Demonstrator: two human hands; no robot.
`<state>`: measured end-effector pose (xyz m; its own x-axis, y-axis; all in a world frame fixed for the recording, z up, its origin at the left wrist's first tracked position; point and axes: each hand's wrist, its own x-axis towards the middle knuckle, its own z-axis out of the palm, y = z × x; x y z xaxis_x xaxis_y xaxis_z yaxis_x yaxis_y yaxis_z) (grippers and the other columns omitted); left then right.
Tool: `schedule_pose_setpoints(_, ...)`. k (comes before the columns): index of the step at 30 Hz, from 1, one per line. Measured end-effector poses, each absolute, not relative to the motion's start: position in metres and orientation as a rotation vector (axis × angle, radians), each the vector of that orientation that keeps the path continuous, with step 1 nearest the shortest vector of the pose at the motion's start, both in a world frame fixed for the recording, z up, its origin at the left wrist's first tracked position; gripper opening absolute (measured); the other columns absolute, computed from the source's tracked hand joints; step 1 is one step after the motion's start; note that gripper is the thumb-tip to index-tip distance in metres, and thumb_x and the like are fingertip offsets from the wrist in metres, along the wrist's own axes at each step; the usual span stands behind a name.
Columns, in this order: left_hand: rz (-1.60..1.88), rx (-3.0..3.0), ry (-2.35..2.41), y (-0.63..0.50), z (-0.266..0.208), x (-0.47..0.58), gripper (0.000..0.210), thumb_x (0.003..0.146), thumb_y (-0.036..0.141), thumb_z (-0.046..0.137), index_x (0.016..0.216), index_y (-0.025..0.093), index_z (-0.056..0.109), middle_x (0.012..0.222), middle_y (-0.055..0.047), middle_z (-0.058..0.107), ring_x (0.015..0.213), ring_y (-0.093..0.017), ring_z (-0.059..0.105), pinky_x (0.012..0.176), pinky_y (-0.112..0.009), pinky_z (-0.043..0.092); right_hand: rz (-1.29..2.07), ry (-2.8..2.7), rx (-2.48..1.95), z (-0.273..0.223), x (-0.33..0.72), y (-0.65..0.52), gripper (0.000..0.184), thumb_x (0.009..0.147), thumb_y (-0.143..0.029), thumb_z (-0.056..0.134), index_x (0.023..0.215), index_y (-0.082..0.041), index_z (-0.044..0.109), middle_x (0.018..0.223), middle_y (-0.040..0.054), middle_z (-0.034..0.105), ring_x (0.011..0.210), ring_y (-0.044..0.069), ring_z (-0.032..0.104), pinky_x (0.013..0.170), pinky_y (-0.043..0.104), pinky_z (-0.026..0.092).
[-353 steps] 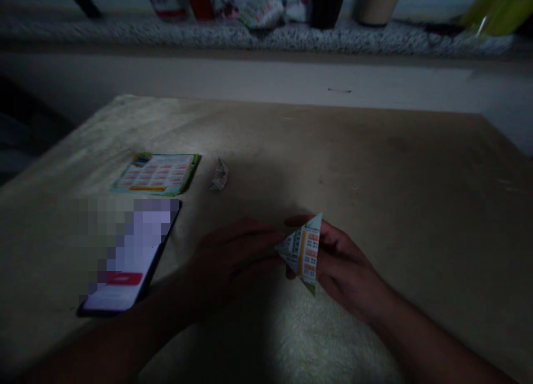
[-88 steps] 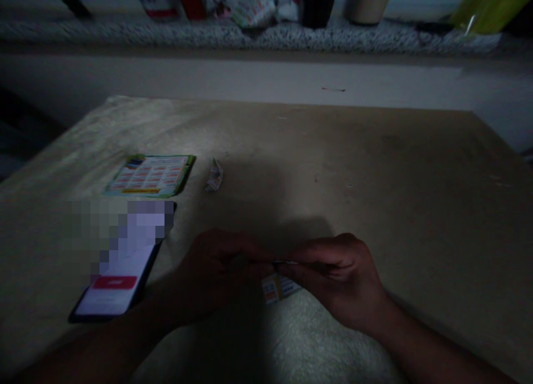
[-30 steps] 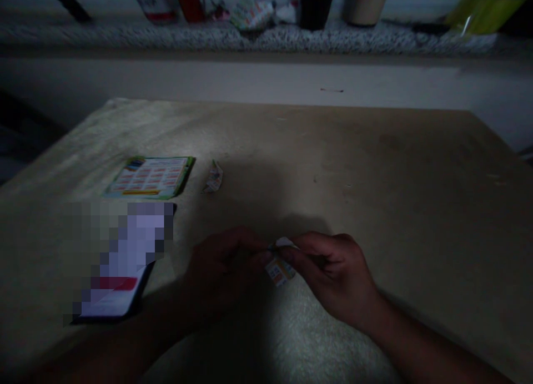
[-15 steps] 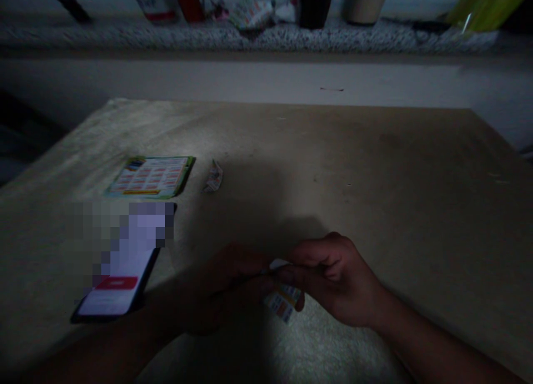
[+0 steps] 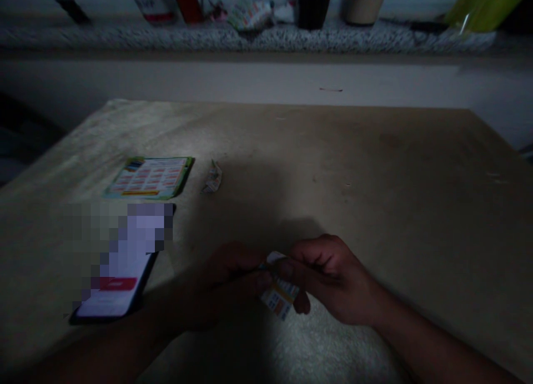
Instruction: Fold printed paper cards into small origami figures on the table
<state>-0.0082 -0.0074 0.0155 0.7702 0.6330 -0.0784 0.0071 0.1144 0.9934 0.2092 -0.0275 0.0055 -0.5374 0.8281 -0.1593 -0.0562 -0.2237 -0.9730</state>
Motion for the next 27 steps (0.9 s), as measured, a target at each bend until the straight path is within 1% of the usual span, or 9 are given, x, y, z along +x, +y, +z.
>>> schedule_pose_setpoints(4, 0.433, 1.205, 0.500, -0.0059, 0.0113, -0.0081, 0.039, 0.098, 0.046, 0.057, 0.101, 0.012, 0.078, 0.094, -0.012, 0.077, 0.085, -0.022, 0.069, 0.077, -0.031, 0.052, 1.860, -1.313, -0.911, 0.0052, 0.2086, -0.0291, 0.039, 0.094, -0.044, 0.067, 0.071, -0.014, 0.065, 0.053, -0.0015, 0.058, 0.041, 0.006, 0.050, 0.040, 0.016, 0.040)
schedule_pose_setpoints(7, 0.404, 1.109, 0.499, -0.0067, 0.0114, -0.0076, 0.040, 0.095, 0.049, 0.061, 0.100, 0.013, 0.078, 0.094, -0.013, 0.077, 0.088, -0.024, 0.070, 0.079, -0.033, 0.053, 1.978, -1.204, -0.857, 0.0048, 0.2065, -0.0296, 0.040, 0.092, -0.047, 0.069, 0.072, -0.013, 0.067, 0.056, 0.0006, 0.062, 0.040, 0.006, 0.051, 0.039, 0.016, 0.041)
schedule_pose_setpoints(12, 0.380, 1.001, 0.516, -0.0078, 0.0157, -0.0061, 0.044, 0.088, 0.055, 0.067, 0.098, 0.013, 0.079, 0.097, -0.015, 0.078, 0.083, -0.024, 0.071, 0.076, -0.034, 0.055, 2.039, -1.121, -0.830, 0.0031, 0.2037, -0.0326, 0.042, 0.091, -0.051, 0.069, 0.071, -0.014, 0.067, 0.057, 0.0026, 0.067, 0.038, 0.007, 0.055, 0.039, 0.016, 0.043)
schedule_pose_setpoints(15, 0.405, 0.935, 0.504, -0.0063, 0.0147, -0.0068, 0.040, 0.086, 0.052, 0.072, 0.093, 0.013, 0.079, 0.089, -0.013, 0.077, 0.078, -0.021, 0.069, 0.071, -0.032, 0.053, 1.974, -1.224, -0.820, 0.0021, 0.2041, -0.0333, 0.045, 0.093, -0.054, 0.065, 0.071, -0.015, 0.066, 0.056, 0.0026, 0.067, 0.039, 0.008, 0.056, 0.038, 0.017, 0.041)
schedule_pose_setpoints(17, 0.429, 0.882, 0.489, -0.0054, 0.0127, -0.0076, 0.033, 0.084, 0.047, 0.076, 0.086, 0.014, 0.079, 0.079, -0.007, 0.074, 0.070, -0.016, 0.064, 0.069, -0.028, 0.051, 1.826, -1.398, -0.847, 0.0029, 0.2051, -0.0325, 0.045, 0.095, -0.049, 0.063, 0.065, -0.015, 0.064, 0.051, 0.0009, 0.062, 0.040, 0.008, 0.053, 0.039, 0.017, 0.037)
schedule_pose_setpoints(19, 0.447, 0.827, 0.487, -0.0052, 0.0107, -0.0079, 0.028, 0.081, 0.043, 0.080, 0.081, 0.015, 0.078, 0.072, -0.002, 0.069, 0.063, -0.011, 0.059, 0.067, -0.023, 0.049, 1.647, -1.557, -0.919, 0.0052, 0.2058, -0.0318, 0.049, 0.097, -0.041, 0.063, 0.055, -0.016, 0.056, 0.043, -0.0037, 0.049, 0.038, 0.005, 0.042, 0.039, 0.017, 0.029)
schedule_pose_setpoints(21, 0.441, 0.782, 0.505, -0.0058, 0.0096, -0.0074, 0.026, 0.079, 0.042, 0.082, 0.079, 0.016, 0.078, 0.069, 0.001, 0.065, 0.061, -0.008, 0.056, 0.064, -0.021, 0.046, 1.575, -1.594, -0.959, 0.0075, 0.2054, -0.0322, 0.053, 0.097, -0.041, 0.062, 0.051, -0.017, 0.049, 0.042, -0.0064, 0.039, 0.037, 0.004, 0.032, 0.037, 0.019, 0.023)
schedule_pose_setpoints(25, 0.414, 0.714, 0.530, -0.0063, 0.0085, -0.0054, 0.029, 0.075, 0.043, 0.085, 0.078, 0.015, 0.078, 0.072, 0.000, 0.066, 0.062, -0.008, 0.057, 0.062, -0.019, 0.044, 1.674, -1.466, -0.923, 0.0051, 0.2020, -0.0349, 0.054, 0.096, -0.047, 0.061, 0.052, -0.018, 0.048, 0.041, -0.0072, 0.036, 0.035, 0.004, 0.028, 0.035, 0.019, 0.020)
schedule_pose_setpoints(27, 0.418, 0.673, 0.531, -0.0057, 0.0069, -0.0049, 0.031, 0.073, 0.043, 0.087, 0.078, 0.014, 0.078, 0.072, -0.002, 0.067, 0.063, -0.009, 0.059, 0.063, -0.020, 0.044, 1.776, -1.323, -0.835, 0.0013, 0.2002, -0.0353, 0.055, 0.094, -0.050, 0.064, 0.053, -0.018, 0.049, 0.041, -0.0074, 0.037, 0.035, 0.004, 0.030, 0.034, 0.017, 0.023)
